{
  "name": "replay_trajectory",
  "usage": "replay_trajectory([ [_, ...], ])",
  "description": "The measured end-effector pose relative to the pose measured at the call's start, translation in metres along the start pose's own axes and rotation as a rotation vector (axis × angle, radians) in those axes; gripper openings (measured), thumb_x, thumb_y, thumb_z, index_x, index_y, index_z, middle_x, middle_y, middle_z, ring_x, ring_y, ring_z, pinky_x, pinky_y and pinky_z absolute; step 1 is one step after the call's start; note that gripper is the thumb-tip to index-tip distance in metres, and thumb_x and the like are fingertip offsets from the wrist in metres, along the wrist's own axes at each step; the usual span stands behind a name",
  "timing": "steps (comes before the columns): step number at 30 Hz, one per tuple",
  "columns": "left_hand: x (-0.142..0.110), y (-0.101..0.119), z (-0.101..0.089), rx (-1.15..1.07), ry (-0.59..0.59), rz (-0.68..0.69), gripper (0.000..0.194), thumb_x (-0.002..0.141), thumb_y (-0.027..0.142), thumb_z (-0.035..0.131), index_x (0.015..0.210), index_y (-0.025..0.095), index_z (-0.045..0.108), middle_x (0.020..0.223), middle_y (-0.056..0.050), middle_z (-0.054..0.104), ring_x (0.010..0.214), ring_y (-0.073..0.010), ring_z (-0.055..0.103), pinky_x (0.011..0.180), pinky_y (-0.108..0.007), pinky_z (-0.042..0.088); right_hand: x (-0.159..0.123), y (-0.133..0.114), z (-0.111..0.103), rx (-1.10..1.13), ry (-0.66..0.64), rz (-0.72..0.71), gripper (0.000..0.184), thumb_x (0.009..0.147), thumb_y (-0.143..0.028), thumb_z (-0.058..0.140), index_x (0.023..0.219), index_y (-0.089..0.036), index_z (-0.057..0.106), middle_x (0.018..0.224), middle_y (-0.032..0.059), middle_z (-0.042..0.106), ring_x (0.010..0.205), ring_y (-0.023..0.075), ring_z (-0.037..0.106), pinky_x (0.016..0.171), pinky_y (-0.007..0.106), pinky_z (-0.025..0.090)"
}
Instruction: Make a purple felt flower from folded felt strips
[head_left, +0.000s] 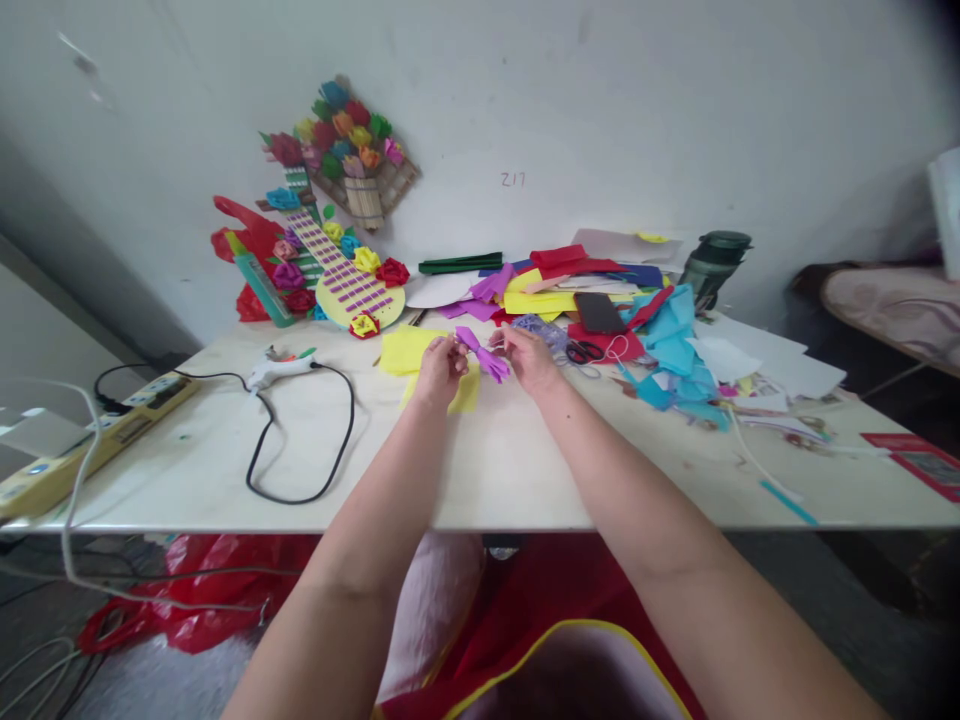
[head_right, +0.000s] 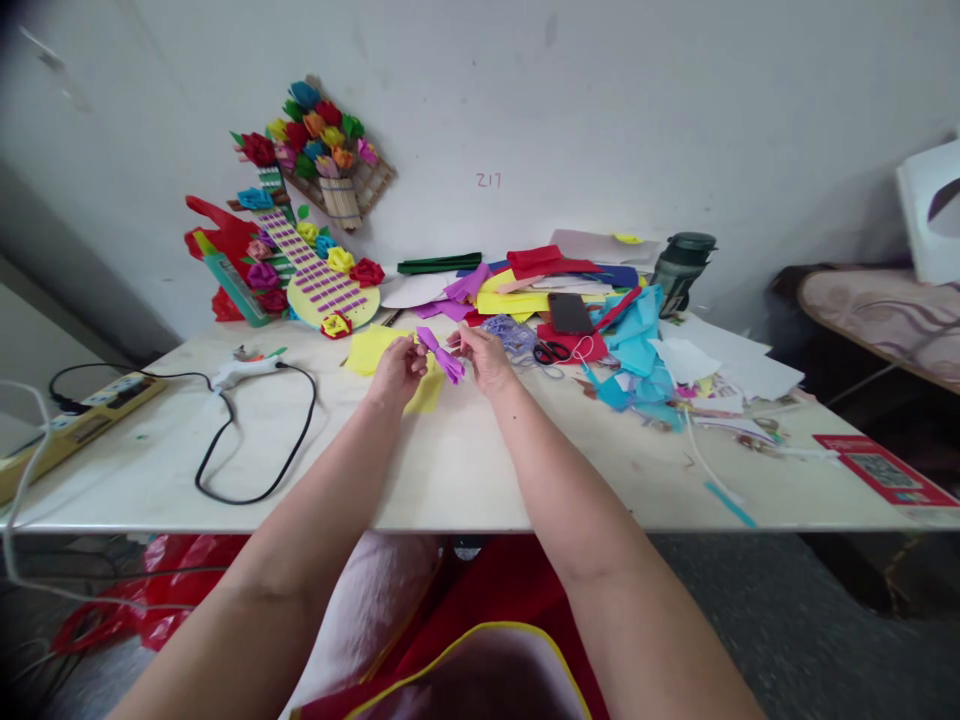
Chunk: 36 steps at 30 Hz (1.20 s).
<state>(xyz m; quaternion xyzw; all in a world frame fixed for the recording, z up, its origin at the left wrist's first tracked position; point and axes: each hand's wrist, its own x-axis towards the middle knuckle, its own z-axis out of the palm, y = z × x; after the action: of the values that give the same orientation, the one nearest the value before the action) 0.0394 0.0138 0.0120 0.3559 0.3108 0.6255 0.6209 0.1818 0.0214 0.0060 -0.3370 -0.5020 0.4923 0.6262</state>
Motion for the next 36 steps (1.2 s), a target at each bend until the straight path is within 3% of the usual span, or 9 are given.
replay_trajectory([
  [4, -0.003, -0.003, 0.002, 0.060, -0.084, -0.031, 0.032, 0.078, 0.030, 0.060, 0.069, 0.021, 0.031, 0.048, 0.009, 0.044, 0.033, -0.0023, 0.027, 0.037, -0.017, 0.024, -0.005, -0.007, 0.001, 0.059, -0.116, -0.014, 0.041, 0.069, -0.055, 0.060, 0.056, -0.020, 0.043, 0.067, 0.0032, 0.060, 0.066, 0.0162, 0.060, 0.059, 0.030, 0.047],
  [8, -0.003, -0.006, 0.004, 0.096, -0.141, -0.041, 0.041, 0.078, 0.036, 0.062, 0.068, 0.022, 0.025, 0.042, 0.012, 0.028, 0.032, -0.0034, 0.023, 0.038, -0.017, 0.023, -0.009, -0.010, 0.007, 0.019, -0.126, 0.026, 0.043, 0.070, -0.057, 0.057, 0.056, -0.022, 0.038, 0.053, -0.0016, 0.047, 0.055, 0.0137, 0.053, 0.050, 0.027, 0.041],
  [12, -0.004, -0.008, 0.006, 0.124, -0.111, -0.032, 0.043, 0.078, 0.036, 0.063, 0.067, 0.022, 0.023, 0.042, 0.013, 0.020, 0.032, -0.0037, 0.019, 0.038, -0.017, 0.024, -0.010, -0.012, 0.016, 0.030, -0.102, 0.094, 0.042, 0.068, -0.052, 0.059, 0.053, -0.023, 0.031, 0.042, -0.0064, 0.032, 0.039, 0.0089, 0.035, 0.040, 0.024, 0.027],
  [16, -0.004, -0.007, 0.007, 0.166, -0.079, -0.022, 0.039, 0.078, 0.034, 0.062, 0.068, 0.022, 0.026, 0.042, 0.013, 0.022, 0.032, -0.0036, 0.021, 0.038, -0.017, 0.026, -0.010, -0.012, 0.020, 0.038, -0.077, 0.107, 0.040, 0.068, -0.045, 0.060, 0.052, -0.024, 0.029, 0.039, -0.0084, 0.027, 0.035, 0.0070, 0.027, 0.038, 0.024, 0.020],
  [24, -0.003, -0.007, 0.006, 0.232, -0.009, 0.002, 0.034, 0.079, 0.034, 0.059, 0.066, 0.022, 0.029, 0.041, 0.012, 0.030, 0.033, -0.0043, 0.025, 0.039, -0.017, 0.029, -0.007, -0.008, 0.013, 0.075, 0.008, 0.141, 0.037, 0.070, -0.040, 0.061, 0.052, -0.023, 0.033, 0.039, -0.0079, 0.031, 0.034, 0.0070, 0.032, 0.036, 0.023, 0.020],
  [29, 0.001, -0.006, -0.002, 0.240, -0.037, 0.084, 0.032, 0.075, 0.038, 0.062, 0.065, 0.020, 0.038, 0.055, 0.005, 0.051, 0.042, -0.0048, 0.035, 0.043, -0.018, 0.033, -0.004, -0.007, 0.005, 0.041, 0.035, 0.156, 0.031, 0.069, -0.042, 0.065, 0.055, -0.019, 0.047, 0.050, -0.0014, 0.053, 0.044, 0.0091, 0.047, 0.038, 0.022, 0.028],
  [32, 0.002, -0.006, -0.002, 0.282, -0.001, 0.147, 0.025, 0.071, 0.035, 0.065, 0.065, 0.018, 0.047, 0.060, 0.003, 0.051, 0.051, -0.0060, 0.043, 0.044, -0.017, 0.029, -0.005, -0.005, 0.005, 0.024, -0.010, 0.179, 0.024, 0.063, -0.037, 0.071, 0.062, -0.016, 0.058, 0.060, 0.0013, 0.063, 0.053, 0.0100, 0.053, 0.042, 0.021, 0.033],
  [36, 0.000, -0.007, 0.002, 0.362, -0.019, 0.185, 0.022, 0.069, 0.034, 0.066, 0.064, 0.016, 0.053, 0.062, 0.002, 0.052, 0.055, -0.0066, 0.046, 0.047, -0.019, 0.029, -0.009, -0.001, 0.011, -0.042, -0.125, 0.161, 0.026, 0.051, -0.028, 0.079, 0.067, -0.015, 0.064, 0.063, -0.0011, 0.065, 0.054, 0.0082, 0.053, 0.048, 0.020, 0.036],
])
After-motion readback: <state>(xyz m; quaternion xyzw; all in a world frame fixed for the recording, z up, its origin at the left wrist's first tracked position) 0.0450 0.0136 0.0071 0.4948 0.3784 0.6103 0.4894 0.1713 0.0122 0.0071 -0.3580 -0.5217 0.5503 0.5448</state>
